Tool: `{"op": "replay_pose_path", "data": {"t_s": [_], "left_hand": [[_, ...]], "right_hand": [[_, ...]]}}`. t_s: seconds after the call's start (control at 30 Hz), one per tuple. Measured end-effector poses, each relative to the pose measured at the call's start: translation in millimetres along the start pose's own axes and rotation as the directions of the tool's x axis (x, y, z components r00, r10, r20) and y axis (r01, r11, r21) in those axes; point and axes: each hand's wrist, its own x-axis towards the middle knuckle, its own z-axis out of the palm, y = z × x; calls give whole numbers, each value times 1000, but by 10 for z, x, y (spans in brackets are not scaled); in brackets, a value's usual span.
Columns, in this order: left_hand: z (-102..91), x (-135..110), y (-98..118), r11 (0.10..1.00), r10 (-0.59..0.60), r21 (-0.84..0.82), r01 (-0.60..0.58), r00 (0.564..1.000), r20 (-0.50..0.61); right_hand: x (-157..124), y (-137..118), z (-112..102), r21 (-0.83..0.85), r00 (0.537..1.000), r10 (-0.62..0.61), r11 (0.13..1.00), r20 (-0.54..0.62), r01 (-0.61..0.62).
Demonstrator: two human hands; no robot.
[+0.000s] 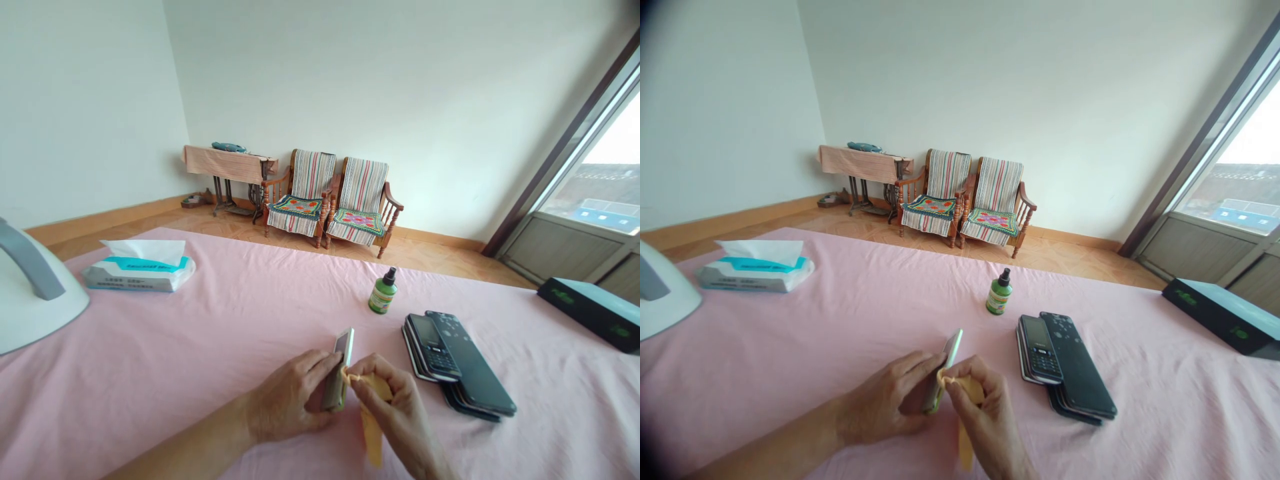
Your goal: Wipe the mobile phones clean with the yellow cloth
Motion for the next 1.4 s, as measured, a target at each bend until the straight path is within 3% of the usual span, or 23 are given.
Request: {"op": "replay_pose_path", "data": {"t_s": [0.17, 0.47, 0.73, 0.83, 1.13, 1.27, 1.4], "left_hand": [[26, -1, 12, 999, -21, 28, 23, 998, -56], [38, -33, -33, 997, -59, 28, 68, 965, -254], [68, -36, -63, 993, -110, 8, 116, 960, -258], [75, -43, -70, 995, -90, 27, 101, 961, -263], [85, -58, -98, 998, -44, 27, 52, 971, -234], [70, -57, -89, 999, -44, 21, 49, 977, -207], [66, -62, -81, 999, -44, 11, 47, 979, -199]], "right_hand": [[6, 2, 22, -63, 998, -60, 996, -1, 60], [73, 163, -77, -267, 964, -147, 960, -223, 85], [124, 295, -101, -365, 965, -185, 925, -186, 107], [148, 321, -117, -383, 950, -211, 917, -228, 112], [507, 90, -231, -509, 910, -324, 846, -257, 158], [612, 130, -162, -535, 905, -374, 816, -203, 217], [479, 211, 62, -546, 893, -430, 785, -136, 295]]}}
